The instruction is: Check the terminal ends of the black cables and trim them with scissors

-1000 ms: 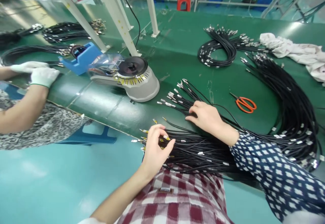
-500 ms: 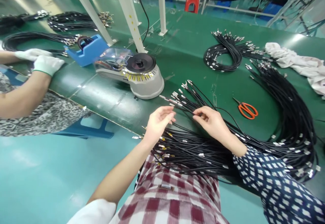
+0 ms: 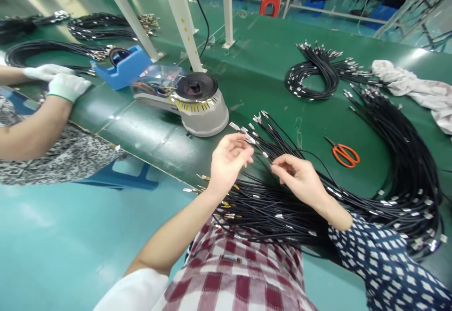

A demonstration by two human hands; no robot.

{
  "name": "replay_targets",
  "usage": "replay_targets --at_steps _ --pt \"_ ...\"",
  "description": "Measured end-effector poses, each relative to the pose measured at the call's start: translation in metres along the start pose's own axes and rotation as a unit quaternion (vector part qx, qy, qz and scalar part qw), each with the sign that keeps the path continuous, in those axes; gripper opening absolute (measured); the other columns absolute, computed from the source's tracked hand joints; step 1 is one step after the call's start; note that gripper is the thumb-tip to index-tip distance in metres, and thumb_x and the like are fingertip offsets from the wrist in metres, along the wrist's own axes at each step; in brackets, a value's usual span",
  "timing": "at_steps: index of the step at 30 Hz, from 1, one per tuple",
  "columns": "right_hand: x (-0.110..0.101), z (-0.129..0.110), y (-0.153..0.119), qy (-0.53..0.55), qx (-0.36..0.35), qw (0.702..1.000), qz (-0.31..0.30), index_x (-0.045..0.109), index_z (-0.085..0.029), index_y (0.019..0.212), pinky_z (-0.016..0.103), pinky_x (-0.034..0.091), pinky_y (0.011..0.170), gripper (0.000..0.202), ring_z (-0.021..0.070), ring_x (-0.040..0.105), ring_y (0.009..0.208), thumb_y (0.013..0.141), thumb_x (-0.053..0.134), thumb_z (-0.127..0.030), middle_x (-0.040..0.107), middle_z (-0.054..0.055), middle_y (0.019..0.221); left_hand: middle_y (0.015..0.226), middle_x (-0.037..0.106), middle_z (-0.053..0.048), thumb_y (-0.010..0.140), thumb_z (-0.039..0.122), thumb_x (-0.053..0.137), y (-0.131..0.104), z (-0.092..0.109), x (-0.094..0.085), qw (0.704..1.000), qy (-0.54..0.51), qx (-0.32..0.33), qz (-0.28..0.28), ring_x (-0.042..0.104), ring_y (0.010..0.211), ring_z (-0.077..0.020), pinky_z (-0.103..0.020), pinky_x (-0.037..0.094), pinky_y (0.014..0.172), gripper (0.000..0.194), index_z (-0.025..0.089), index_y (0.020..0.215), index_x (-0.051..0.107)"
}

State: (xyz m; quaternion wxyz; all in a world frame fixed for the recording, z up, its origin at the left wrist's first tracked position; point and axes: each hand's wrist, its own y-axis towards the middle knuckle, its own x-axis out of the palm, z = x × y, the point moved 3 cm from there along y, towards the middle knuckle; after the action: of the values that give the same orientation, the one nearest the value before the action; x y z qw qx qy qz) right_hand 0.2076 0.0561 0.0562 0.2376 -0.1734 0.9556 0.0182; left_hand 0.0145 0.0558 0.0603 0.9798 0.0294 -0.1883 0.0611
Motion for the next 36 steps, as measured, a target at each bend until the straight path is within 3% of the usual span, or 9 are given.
replay_targets --at_steps 8,13,17,20,23,25,28,32,36 --pt "0.015 0.000 -0.004 0.057 0.021 0.996 -0.063 0.059 -0.020 0.084 0.024 0.047 0.052 0.021 0.0123 0.053 0.059 0.091 0.060 -0.040 0.058 -0.001 0.071 0.079 0.073 -0.005 0.078 0.028 0.076 0.005 -0.005 0.003 0.998 -0.051 -0.048 0.003 0.063 0.052 -0.0104 -0.021 0.043 0.047 0.019 0.014 0.084 0.065" --pt "0.016 0.002 -0.005 0.143 0.033 0.987 -0.058 0.057 -0.019 0.084 0.022 0.042 0.049 0.024 0.0089 0.049 0.054 0.089 0.063 -0.041 0.056 -0.002 0.073 0.075 0.072 -0.005 0.076 0.027 0.078 -0.009 -0.025 0.012 0.990 -0.038 -0.120 -0.065 0.063 0.055 -0.0096 -0.019 0.043 0.047 0.018 0.012 0.083 0.070" --pt "0.015 0.000 -0.001 0.129 0.038 0.984 -0.119 0.059 -0.018 0.084 0.024 0.043 0.052 0.029 0.0092 0.050 0.054 0.091 0.058 -0.045 0.060 0.000 0.074 0.079 0.073 -0.005 0.079 0.027 0.076 -0.011 -0.020 0.007 0.996 -0.047 -0.077 -0.023 0.064 0.055 -0.0096 -0.019 0.044 0.047 0.020 0.013 0.092 0.069" --pt "0.010 0.004 0.011 0.043 0.011 0.988 -0.145 0.067 -0.018 0.102 0.029 0.050 0.066 0.035 0.0098 0.056 0.056 0.098 0.043 -0.044 0.069 0.005 0.092 0.074 0.073 -0.006 0.079 0.029 0.076 -0.011 -0.012 0.002 0.995 -0.036 -0.090 -0.031 0.065 0.051 -0.0114 -0.020 0.045 0.045 0.020 0.012 0.085 0.067" --pt "0.002 0.014 0.029 -0.017 0.017 0.995 -0.093 0.055 -0.023 0.133 0.036 0.054 0.081 0.041 0.0115 0.065 0.065 0.096 0.046 -0.037 0.061 0.011 0.129 0.069 0.072 -0.004 0.079 0.029 0.076 -0.016 -0.007 -0.004 0.993 -0.019 -0.110 -0.044 0.063 0.047 -0.0108 -0.020 0.046 0.044 0.020 0.012 0.083 0.067" --pt "0.001 0.015 0.038 -0.020 0.028 0.998 -0.059 0.053 -0.024 0.136 0.037 0.054 0.082 0.044 0.0139 0.069 0.072 0.093 0.052 -0.034 0.055 0.012 0.139 0.068 0.072 -0.004 0.079 0.030 0.076 -0.021 -0.007 -0.008 0.991 -0.013 -0.125 -0.052 0.063 0.046 -0.0111 -0.020 0.047 0.043 0.021 0.012 0.086 0.067" --pt "0.008 -0.001 0.044 0.040 0.012 0.998 -0.039 0.064 -0.020 0.118 0.033 0.055 0.074 0.034 0.0163 0.068 0.076 0.089 0.058 -0.036 0.068 0.010 0.117 0.067 0.072 -0.004 0.079 0.032 0.076 -0.027 -0.010 -0.015 0.988 -0.009 -0.144 -0.055 0.064 0.046 -0.0131 -0.021 0.048 0.043 0.026 0.012 0.093 0.067" --pt "0.029 -0.035 0.056 0.124 -0.026 0.988 -0.090 0.071 -0.017 0.095 0.028 0.053 0.065 0.026 0.0149 0.063 0.069 0.083 0.067 -0.040 0.073 0.005 0.087 0.066 0.072 -0.005 0.078 0.034 0.076 -0.032 -0.014 -0.022 0.986 -0.018 -0.158 -0.058 0.065 0.045 -0.0140 -0.022 0.049 0.042 0.028 0.011 0.090 0.066" --pt "0.038 -0.058 0.099 0.160 -0.029 0.987 -0.012 0.073 -0.016 0.088 0.025 0.048 0.057 0.023 0.0101 0.056 0.057 0.079 0.070 -0.037 0.071 0.004 0.081 0.064 0.071 -0.007 0.076 0.040 0.078 -0.035 -0.026 -0.027 0.981 -0.032 -0.180 -0.062 0.064 0.044 -0.0145 -0.022 0.048 0.042 0.034 0.010 0.087 0.065"
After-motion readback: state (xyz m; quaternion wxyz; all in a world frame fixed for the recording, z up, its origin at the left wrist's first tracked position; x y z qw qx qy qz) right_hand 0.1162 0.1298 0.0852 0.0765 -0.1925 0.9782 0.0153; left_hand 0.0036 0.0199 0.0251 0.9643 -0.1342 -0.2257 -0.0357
